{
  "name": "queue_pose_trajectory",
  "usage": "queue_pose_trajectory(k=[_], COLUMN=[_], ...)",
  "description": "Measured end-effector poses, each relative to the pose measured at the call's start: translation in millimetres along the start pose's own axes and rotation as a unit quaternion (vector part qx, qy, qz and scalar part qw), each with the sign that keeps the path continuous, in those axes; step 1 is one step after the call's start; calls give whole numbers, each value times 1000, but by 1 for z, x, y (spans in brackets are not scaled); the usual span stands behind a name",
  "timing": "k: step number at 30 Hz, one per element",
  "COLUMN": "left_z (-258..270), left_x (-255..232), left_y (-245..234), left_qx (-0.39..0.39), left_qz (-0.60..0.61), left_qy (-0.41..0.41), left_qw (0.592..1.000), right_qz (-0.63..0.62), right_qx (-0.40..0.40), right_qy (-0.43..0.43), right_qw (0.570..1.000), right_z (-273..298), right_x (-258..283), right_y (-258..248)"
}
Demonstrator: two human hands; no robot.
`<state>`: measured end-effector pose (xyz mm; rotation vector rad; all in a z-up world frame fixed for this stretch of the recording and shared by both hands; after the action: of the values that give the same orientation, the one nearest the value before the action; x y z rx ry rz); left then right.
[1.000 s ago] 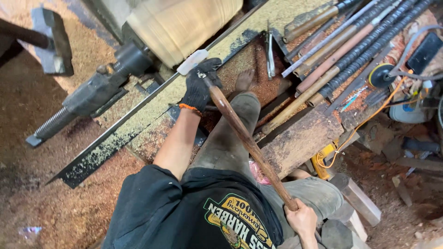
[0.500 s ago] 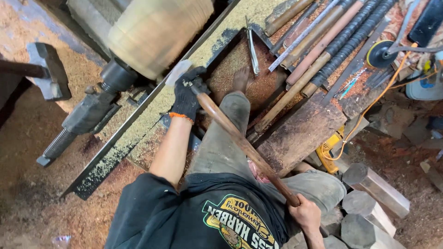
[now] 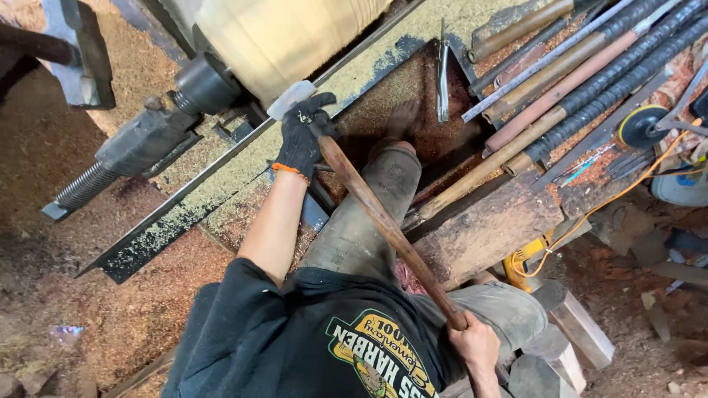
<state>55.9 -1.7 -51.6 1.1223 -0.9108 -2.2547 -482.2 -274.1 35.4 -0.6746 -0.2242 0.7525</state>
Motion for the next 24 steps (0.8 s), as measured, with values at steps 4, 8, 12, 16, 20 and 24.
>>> queue_pose_trajectory(k=[4,8,12,16,20,24], left_z=[-22,-13,-14,-14,-10,-11], left_x=[10,1,0,-1,-1,1], left_y=[-43,-21,-21,-15,-12,-15], left_qx=[16,8,25,25,-5,-6], left_qz=[-28,-54,-39,-7,4,10], left_qy=[14,19,40,17,-5,-4], left_qw=[999,998,998,999,1000,1000], right_qz=[11,10,1,-11,-15,-9], right_qx=[17,20,11,11,4,0], right_qy=[13,34,41,44,35,37], right_qw=[1000,999,999,999,999,999], right_z=[0,13,17,20,20,22], right_x=[12,31,35,39,37,40], right_y=[-9,-31,-36,-39,-38,-40])
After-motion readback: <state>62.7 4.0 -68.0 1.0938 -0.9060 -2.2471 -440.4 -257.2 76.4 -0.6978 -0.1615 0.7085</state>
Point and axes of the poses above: each hand's wrist, its own z-axis away from the middle knuckle, its own y-axis out of the palm, x = y × z, the point moved 8 cm from there along -z, towards the middle knuckle, and after that the axes turned 13 degrees about x, right-handed, at the moved point
